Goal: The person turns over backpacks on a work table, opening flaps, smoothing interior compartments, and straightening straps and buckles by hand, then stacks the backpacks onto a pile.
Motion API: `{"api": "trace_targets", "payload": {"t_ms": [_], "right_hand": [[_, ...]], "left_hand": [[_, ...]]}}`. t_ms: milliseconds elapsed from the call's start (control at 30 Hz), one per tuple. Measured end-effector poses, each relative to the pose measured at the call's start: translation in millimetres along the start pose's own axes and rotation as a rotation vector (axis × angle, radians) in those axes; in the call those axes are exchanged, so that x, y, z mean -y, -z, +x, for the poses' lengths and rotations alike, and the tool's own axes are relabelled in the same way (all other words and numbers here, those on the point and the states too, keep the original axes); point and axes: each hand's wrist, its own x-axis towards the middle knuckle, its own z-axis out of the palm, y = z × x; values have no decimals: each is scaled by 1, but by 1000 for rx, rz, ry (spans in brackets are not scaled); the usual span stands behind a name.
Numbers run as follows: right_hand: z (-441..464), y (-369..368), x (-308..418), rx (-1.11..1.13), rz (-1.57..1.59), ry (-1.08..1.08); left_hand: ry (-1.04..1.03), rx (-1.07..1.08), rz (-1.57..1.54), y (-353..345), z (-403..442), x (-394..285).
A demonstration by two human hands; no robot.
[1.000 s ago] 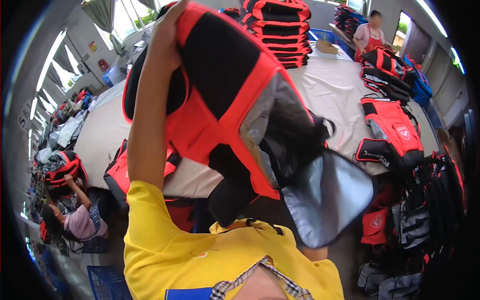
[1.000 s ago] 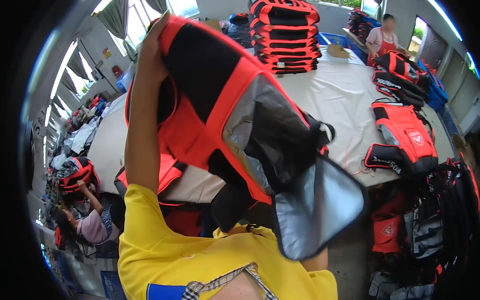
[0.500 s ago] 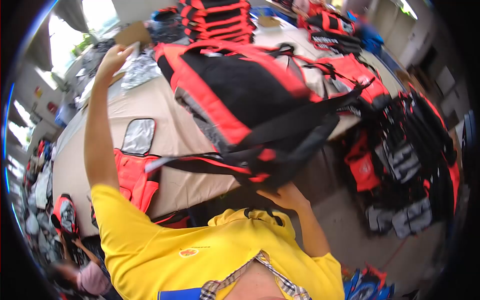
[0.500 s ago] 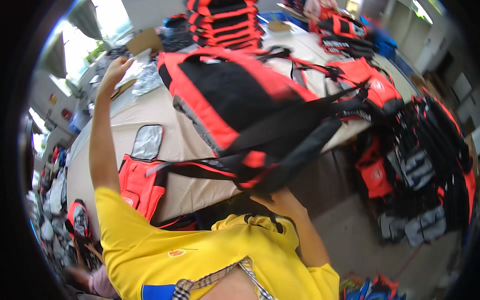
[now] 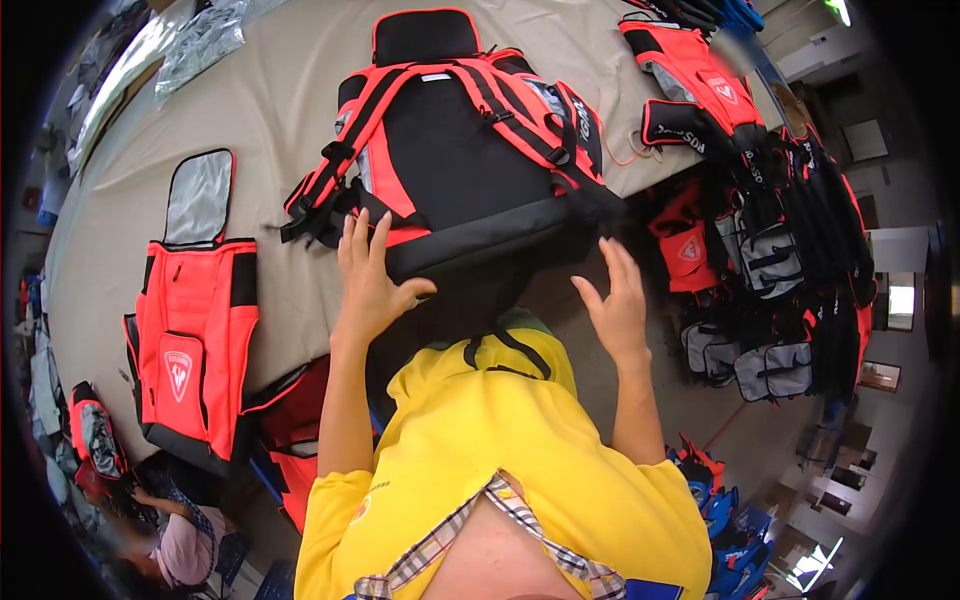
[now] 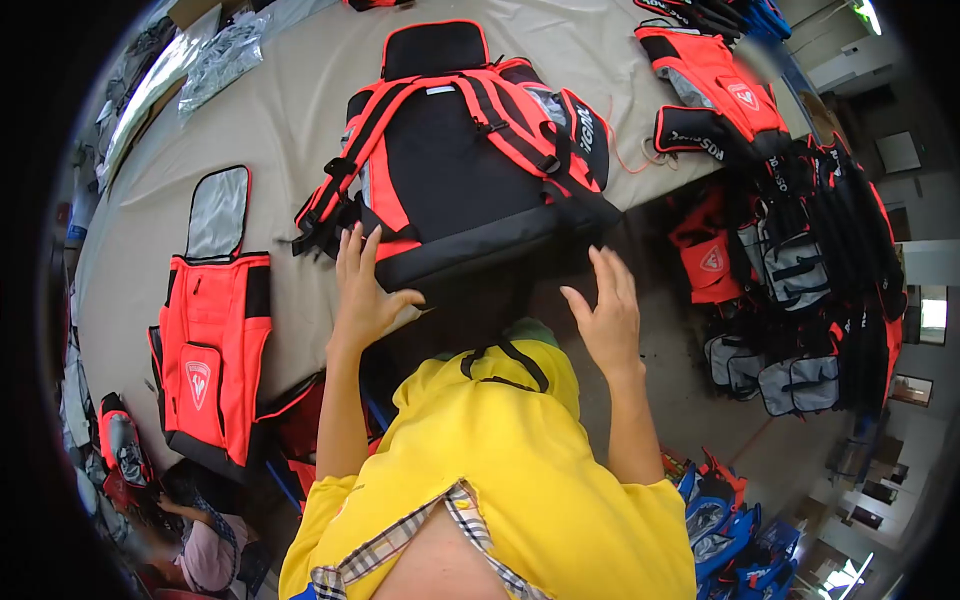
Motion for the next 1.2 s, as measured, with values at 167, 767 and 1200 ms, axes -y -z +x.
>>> {"api": "trace_targets", "payload": {"t_ms": [167, 767, 1200], "right_hand": [[99, -23, -28, 78, -373, 379], [214, -67, -154, 266, -120, 615], [249, 21, -16, 552, 260, 588]], "left_hand": [[-69, 51, 364, -17, 13, -1], [89, -164, 501, -72, 90, -85], [140, 39, 298, -143, 25, -30]]}}
